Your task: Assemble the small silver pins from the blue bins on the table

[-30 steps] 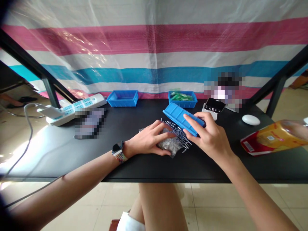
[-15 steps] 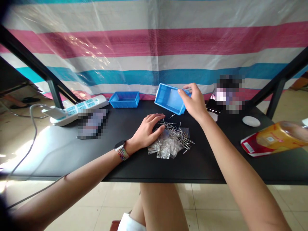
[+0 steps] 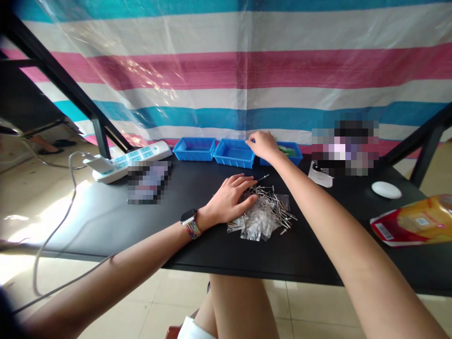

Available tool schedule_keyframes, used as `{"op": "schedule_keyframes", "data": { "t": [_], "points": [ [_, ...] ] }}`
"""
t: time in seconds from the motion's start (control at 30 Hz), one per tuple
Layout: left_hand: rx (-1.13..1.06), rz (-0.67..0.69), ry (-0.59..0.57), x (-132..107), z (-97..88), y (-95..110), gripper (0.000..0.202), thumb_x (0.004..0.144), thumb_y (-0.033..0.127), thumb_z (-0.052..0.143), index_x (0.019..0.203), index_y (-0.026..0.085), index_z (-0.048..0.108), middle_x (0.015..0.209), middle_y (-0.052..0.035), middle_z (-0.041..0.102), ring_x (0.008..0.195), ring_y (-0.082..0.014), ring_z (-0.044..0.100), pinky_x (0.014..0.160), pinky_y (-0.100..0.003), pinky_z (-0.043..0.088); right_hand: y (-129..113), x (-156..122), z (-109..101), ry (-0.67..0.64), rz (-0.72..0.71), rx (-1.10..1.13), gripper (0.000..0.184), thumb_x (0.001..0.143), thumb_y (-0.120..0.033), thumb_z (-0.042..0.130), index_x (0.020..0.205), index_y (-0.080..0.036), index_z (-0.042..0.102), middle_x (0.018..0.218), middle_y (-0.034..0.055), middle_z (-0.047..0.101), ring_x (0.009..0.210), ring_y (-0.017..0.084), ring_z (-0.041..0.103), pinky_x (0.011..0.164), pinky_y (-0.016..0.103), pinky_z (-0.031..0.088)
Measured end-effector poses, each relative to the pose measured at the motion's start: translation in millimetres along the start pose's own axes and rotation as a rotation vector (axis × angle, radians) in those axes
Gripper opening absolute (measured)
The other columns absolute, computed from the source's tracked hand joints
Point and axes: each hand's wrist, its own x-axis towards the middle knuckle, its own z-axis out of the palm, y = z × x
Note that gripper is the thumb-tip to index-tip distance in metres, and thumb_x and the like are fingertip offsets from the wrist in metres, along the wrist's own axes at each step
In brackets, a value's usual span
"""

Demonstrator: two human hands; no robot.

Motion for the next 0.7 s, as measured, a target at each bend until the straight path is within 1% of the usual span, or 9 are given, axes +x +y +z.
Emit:
{"op": "schedule_keyframes", "data": {
  "t": [0.13, 0.27, 0.37, 0.4, 0.47, 0.53, 0.6, 0.63, 0.7],
  "points": [
    [-0.093, 0.038, 0.117, 0, 0.0, -1, 0.040, 0.108, 0.047, 0.054, 0.131, 0.019, 0.070, 0.141, -0.0137, 0.071, 0.134, -0.0318, 0.061, 0.118, -0.051, 0.047, -8, -3, 4, 0.050, -0.011, -0.117, 0.025, 0.102, -0.030, 0.063, 0.099, -0.014, 0.082, 0.113, 0.0195, 0.080, 0.116, 0.036, 0.066, 0.108, 0.047, 0.046],
    [-0.326, 0.019, 0.339, 4, -6.5, -9, 0.026, 0.108, 0.039, 0.050, 0.109, 0.021, 0.069, 0.119, -0.0112, 0.074, 0.115, -0.0265, 0.068, 0.106, -0.044, 0.055, -26, -20, 1, 0.144, -0.031, -0.092, 0.029, 0.106, -0.025, 0.054, 0.113, -0.011, 0.078, 0.121, 0.0244, 0.074, 0.121, 0.039, 0.060, 0.108, 0.053, 0.045],
    [-0.425, -0.024, 0.483, 9, -18.6, -25, 0.024, 0.107, 0.037, 0.048, 0.116, 0.021, 0.065, 0.119, -0.0115, 0.073, 0.114, -0.0258, 0.069, 0.103, -0.041, 0.057, -41, -40, 2, 0.129, -0.158, -0.022, 0.028, 0.106, -0.027, 0.055, 0.118, -0.013, 0.076, 0.120, 0.0209, 0.073, 0.122, 0.037, 0.059, 0.109, 0.050, 0.046],
    [-0.393, -0.042, 0.539, 10, -23.4, -32, 0.025, 0.106, 0.036, 0.048, 0.117, 0.020, 0.064, 0.122, -0.0121, 0.072, 0.117, -0.0263, 0.069, 0.105, -0.042, 0.057, -46, -47, 3, 0.101, -0.207, 0.005, 0.027, 0.106, -0.027, 0.056, 0.120, -0.013, 0.075, 0.121, 0.0195, 0.074, 0.123, 0.036, 0.059, 0.110, 0.048, 0.046],
    [-0.205, -0.125, 0.608, 12, -32.1, -48, 0.030, 0.103, 0.033, 0.049, 0.126, 0.020, 0.064, 0.132, -0.0138, 0.070, 0.129, -0.0289, 0.064, 0.114, -0.046, 0.051, -52, -57, 6, 0.037, -0.290, 0.038, 0.029, 0.107, -0.023, 0.054, 0.127, -0.014, 0.073, 0.125, 0.0177, 0.074, 0.126, 0.034, 0.059, 0.111, 0.045, 0.046],
    [0.042, -0.262, 0.609, 12, -37.8, -62, 0.048, 0.098, 0.031, 0.054, 0.144, 0.020, 0.058, 0.151, -0.0163, 0.061, 0.147, -0.0341, 0.052, 0.126, -0.054, 0.039, -55, -64, 9, -0.022, -0.321, 0.039, 0.034, 0.106, -0.014, 0.049, 0.133, -0.013, 0.070, 0.129, 0.0174, 0.074, 0.129, 0.032, 0.058, 0.111, 0.042, 0.045],
    [0.213, -0.396, 0.509, 11, -39.6, -75, 0.068, 0.095, 0.032, 0.058, 0.160, 0.017, 0.047, 0.169, -0.0188, 0.046, 0.163, -0.0423, 0.030, 0.131, -0.062, 0.027, -56, -66, 11, -0.065, -0.310, 0.025, 0.041, 0.104, -0.006, 0.044, 0.137, -0.012, 0.067, 0.129, 0.0179, 0.074, 0.127, 0.031, 0.060, 0.109, 0.041, 0.044],
    [0.246, -0.433, 0.448, 10, -39.2, -79, 0.072, 0.094, 0.032, 0.058, 0.163, 0.015, 0.044, 0.171, -0.0198, 0.042, 0.165, -0.0454, 0.023, 0.131, -0.064, 0.024, -56, -66, 12, -0.080, -0.300, 0.019, 0.043, 0.103, -0.004, 0.042, 0.138, -0.012, 0.066, 0.128, 0.0181, 0.075, 0.124, 0.031, 0.061, 0.107, 0.040, 0.044],
    [0.274, -0.444, 0.379, 9, -37.3, -85, 0.073, 0.095, 0.031, 0.055, 0.164, 0.013, 0.043, 0.172, -0.0187, 0.042, 0.166, -0.0473, 0.020, 0.130, -0.066, 0.023, -55, -65, 11, -0.094, -0.287, 0.012, 0.044, 0.103, -0.003, 0.042, 0.139, -0.012, 0.065, 0.127, 0.0180, 0.075, 0.120, 0.031, 0.064, 0.104, 0.041, 0.043]
  ]
}}
